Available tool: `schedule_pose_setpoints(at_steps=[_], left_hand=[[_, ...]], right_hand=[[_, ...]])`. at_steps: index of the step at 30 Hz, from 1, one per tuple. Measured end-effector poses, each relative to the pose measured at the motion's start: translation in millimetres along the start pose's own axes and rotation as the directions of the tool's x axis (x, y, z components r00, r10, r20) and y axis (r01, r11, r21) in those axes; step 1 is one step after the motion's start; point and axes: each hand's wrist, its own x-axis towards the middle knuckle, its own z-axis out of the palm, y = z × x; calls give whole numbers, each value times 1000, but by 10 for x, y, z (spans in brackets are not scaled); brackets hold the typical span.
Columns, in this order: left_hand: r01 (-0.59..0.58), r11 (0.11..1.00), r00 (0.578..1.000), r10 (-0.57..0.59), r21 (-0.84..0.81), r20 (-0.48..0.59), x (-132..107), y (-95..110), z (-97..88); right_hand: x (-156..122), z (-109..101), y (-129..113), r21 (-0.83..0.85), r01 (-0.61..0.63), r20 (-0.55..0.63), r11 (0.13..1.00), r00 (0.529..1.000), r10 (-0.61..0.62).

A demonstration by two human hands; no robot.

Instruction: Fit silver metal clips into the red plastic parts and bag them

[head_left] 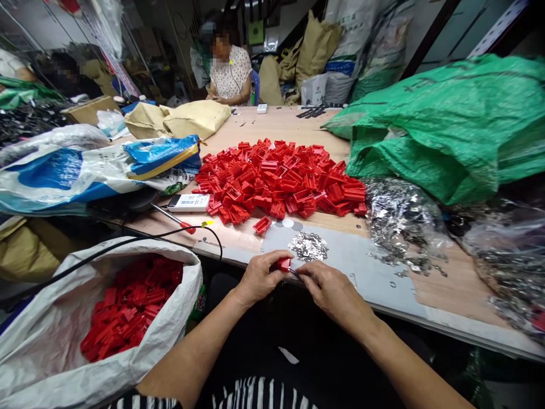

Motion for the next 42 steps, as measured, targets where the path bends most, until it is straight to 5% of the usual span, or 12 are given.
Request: schedule_pose_setpoints(at_steps=[7, 14, 18, 20, 23, 26, 29, 35, 42], left_hand=[[13, 1000, 1000, -13, 0, -17, 5, 6, 40], [38, 998, 991, -43, -42, -128, -141, 78, 31], [61, 964, 967, -122, -260, -225, -241, 154, 37], [98, 858, 943, -242, -505, -229, -271, 217, 47], [152, 521, 906, -414, -840, -94, -313, 322, 57], [208, 232, 892, -443, -950, 87, -360, 392, 64], [221, 80, 871, -465, -972, 160, -393, 417, 80], [241, -47, 831, -507, -969, 231, -397, 461, 109], [227, -17, 858, -469, -974, 208, -417, 490, 133]], right_hand=[[-1, 86, -155, -88, -54, -30, 995, 998, 52], [-80, 54, -61, 180, 34, -98, 983, 995, -16], [-157, -12, -112, 349, 26, -104, 937, 994, 11], [-184, -41, -169, 411, 5, -30, 912, 1000, 8], [-205, -52, -260, 441, 13, 51, 897, 998, -40], [-210, -29, -321, 418, 30, 76, 908, 995, -68], [-207, -12, -341, 411, 40, 74, 911, 994, -77], [-213, -42, -336, 412, 62, 58, 909, 994, -94], [-237, -2, -331, 499, 56, -46, 865, 998, -38]])
